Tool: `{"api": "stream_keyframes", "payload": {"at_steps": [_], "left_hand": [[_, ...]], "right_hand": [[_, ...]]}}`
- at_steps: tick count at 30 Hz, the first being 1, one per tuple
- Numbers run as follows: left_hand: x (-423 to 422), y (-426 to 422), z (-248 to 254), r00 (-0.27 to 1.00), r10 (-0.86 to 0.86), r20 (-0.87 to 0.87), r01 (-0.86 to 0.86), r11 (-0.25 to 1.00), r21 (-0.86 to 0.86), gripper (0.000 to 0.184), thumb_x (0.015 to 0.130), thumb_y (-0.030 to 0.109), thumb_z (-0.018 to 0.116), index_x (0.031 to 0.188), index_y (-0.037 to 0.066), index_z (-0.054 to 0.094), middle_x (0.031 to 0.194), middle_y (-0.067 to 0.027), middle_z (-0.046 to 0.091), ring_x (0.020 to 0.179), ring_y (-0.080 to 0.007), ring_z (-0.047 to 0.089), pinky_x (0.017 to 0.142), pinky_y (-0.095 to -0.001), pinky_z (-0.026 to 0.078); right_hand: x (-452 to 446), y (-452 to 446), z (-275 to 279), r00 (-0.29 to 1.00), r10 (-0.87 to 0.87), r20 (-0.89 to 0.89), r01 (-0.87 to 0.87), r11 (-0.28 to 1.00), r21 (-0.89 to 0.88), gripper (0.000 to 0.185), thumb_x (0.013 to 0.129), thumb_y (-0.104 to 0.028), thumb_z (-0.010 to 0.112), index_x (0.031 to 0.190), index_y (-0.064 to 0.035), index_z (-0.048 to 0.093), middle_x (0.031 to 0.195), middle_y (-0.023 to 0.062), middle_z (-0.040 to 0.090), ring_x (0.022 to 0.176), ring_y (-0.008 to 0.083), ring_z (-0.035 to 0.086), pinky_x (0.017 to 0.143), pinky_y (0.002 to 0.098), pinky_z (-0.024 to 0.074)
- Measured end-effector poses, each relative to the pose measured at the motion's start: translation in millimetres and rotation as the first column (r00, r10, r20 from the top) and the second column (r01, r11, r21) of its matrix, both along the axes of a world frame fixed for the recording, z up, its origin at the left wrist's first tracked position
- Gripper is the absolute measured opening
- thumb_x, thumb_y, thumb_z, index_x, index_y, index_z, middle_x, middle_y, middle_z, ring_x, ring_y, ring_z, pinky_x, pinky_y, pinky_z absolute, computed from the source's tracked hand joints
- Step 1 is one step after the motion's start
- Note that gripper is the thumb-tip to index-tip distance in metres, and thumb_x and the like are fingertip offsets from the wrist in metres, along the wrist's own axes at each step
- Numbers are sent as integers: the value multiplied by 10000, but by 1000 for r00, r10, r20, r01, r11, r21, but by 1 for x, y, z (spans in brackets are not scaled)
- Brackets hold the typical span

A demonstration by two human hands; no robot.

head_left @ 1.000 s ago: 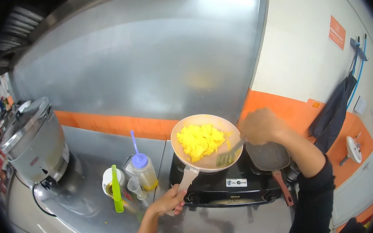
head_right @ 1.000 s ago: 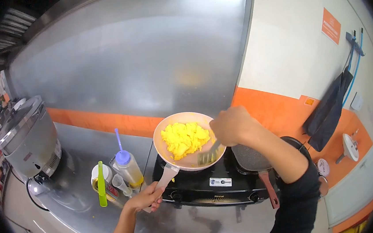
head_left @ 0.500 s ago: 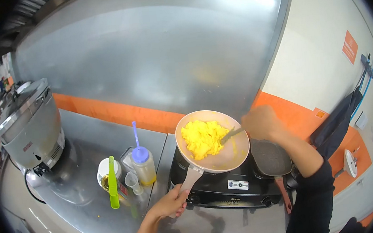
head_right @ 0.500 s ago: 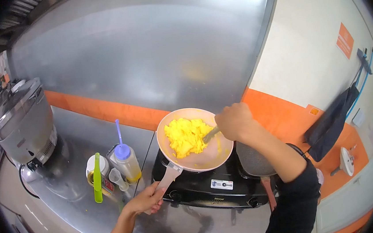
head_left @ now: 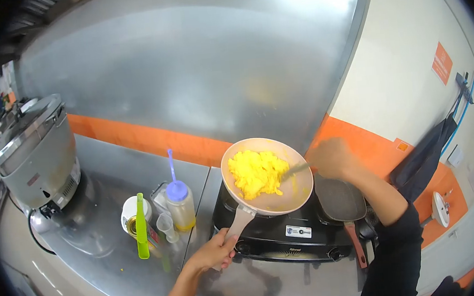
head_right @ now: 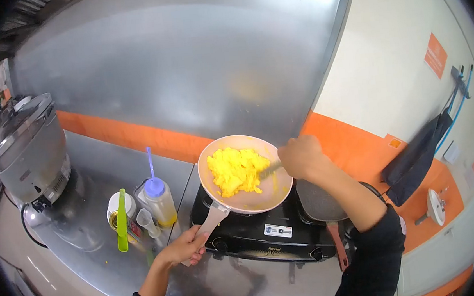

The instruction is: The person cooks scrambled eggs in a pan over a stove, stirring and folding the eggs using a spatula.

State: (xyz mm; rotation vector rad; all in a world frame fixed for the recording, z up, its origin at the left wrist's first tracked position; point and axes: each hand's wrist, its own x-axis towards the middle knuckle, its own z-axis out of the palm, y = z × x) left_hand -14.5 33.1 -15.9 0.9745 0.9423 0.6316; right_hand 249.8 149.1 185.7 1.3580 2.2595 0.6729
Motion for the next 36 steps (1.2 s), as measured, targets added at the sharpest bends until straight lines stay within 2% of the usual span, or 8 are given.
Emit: {"api": "stream_keyframes", "payload": {"at_steps": [4,9,16,22,28,30,34,36], "left_hand": [[0,0,1,999,-16,32,17,1000,-24,361,983,272,467,1235,48,337,709,-24,430,478,-73,368,431,-239,371],[-1,4,-5,998,-58,22,58,998,16,330,984,265,460,1197,49,330,713,-32,433,476,-76,381,433,-245,381],[1,6,-4,992,-112,-64,117,991,67,292,985,252,460,1151,67,307,711,-27,417,478,-81,399,426,-242,378],[2,6,-2,992,-109,-60,112,993,45,309,982,234,459,1163,39,303,710,-37,420,475,-89,401,425,-256,386],[3,5,-1,995,-82,-52,83,996,29,295,981,232,463,1159,58,304,712,-32,412,481,-81,382,420,-250,367],[4,4,-1,994,-82,-71,84,996,14,299,981,233,465,1169,64,304,712,-31,411,483,-80,380,420,-250,366],[4,2,2,992,-75,-102,76,997,7,270,987,250,463,1157,91,325,704,-17,404,497,-77,375,430,-244,361],[2,4,2,990,-83,-115,87,996,31,288,985,241,462,1175,82,315,711,-24,412,503,-80,388,432,-248,373]], "right_hand": [[-11,-53,14,991,-96,96,107,989,-107,144,785,-141,575,821,-123,713,797,93,696,740,238,687,573,367,509],[50,-10,-62,970,-125,-210,146,986,86,206,786,-135,562,916,-192,711,778,68,678,728,271,680,586,385,521],[50,41,-88,950,9,-311,24,994,102,294,792,-138,563,1064,-183,661,865,94,654,749,250,674,586,415,526],[27,-31,-74,916,385,117,-400,842,361,341,796,-153,563,1129,-177,633,846,28,621,706,237,628,566,356,492],[43,-78,-17,980,50,-191,21,936,350,268,789,-128,590,1048,-80,640,823,102,631,794,274,642,603,368,513],[53,-66,-17,952,-255,-172,280,949,145,274,775,-140,618,1041,-73,633,799,136,651,739,271,662,594,358,524],[96,0,-46,966,-63,-251,74,997,35,200,771,-160,620,942,-60,644,717,143,640,580,248,650,505,327,512],[82,30,-35,725,-656,-207,467,690,-553,183,821,-227,612,842,-47,640,618,98,588,419,183,550,394,297,444]]}}
